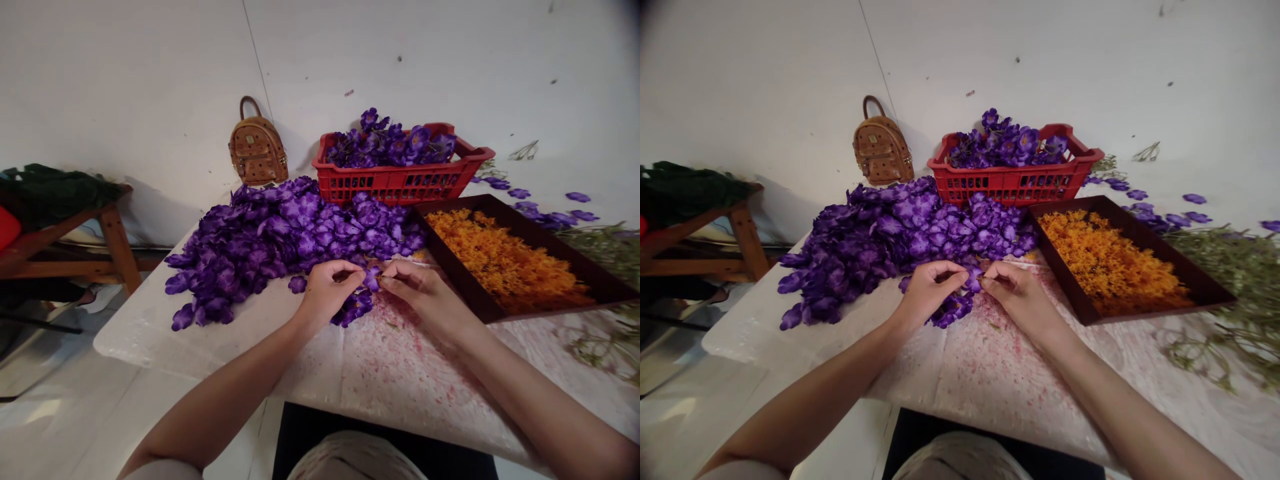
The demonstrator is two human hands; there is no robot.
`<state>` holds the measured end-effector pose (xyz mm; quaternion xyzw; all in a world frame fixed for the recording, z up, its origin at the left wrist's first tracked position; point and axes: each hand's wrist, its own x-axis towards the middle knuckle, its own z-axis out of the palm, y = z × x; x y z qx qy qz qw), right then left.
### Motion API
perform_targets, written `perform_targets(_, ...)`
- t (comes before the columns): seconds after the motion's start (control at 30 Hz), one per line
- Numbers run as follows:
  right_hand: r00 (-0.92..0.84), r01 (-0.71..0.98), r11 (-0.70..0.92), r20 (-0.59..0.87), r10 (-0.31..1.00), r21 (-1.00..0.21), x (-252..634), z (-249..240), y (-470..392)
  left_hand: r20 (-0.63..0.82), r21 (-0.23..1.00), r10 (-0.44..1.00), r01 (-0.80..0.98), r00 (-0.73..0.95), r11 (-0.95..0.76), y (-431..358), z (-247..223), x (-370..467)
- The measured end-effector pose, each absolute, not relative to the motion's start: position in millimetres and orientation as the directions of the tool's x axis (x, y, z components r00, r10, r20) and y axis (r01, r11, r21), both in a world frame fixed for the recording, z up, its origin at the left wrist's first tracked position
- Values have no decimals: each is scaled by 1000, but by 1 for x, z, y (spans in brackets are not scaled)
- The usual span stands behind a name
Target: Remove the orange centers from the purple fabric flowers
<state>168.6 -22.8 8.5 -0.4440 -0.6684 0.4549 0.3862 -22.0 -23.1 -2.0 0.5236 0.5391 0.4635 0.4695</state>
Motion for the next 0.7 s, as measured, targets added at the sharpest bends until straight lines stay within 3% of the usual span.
perform_targets(0.17, -338, 326, 273, 158, 928, -905, 168, 7, -20, -51, 994, 999, 102, 9, 49, -24, 1, -21)
perform_targets(0.37, -348, 353, 243, 114, 931, -904, 166, 6, -22, -85, 996, 991, 29, 107, 82, -26, 1, -21)
perform_targets(0.57, -313, 72, -8, -30, 949, -997, 167, 9, -24, 103, 984, 988, 134, 112, -118, -26, -4, -24)
perform_targets(0.7, -339, -119, -185, -135, 931, -976, 166, 11, -24, 166, 958, 978, 214, 126, -190, -28, -4, -23)
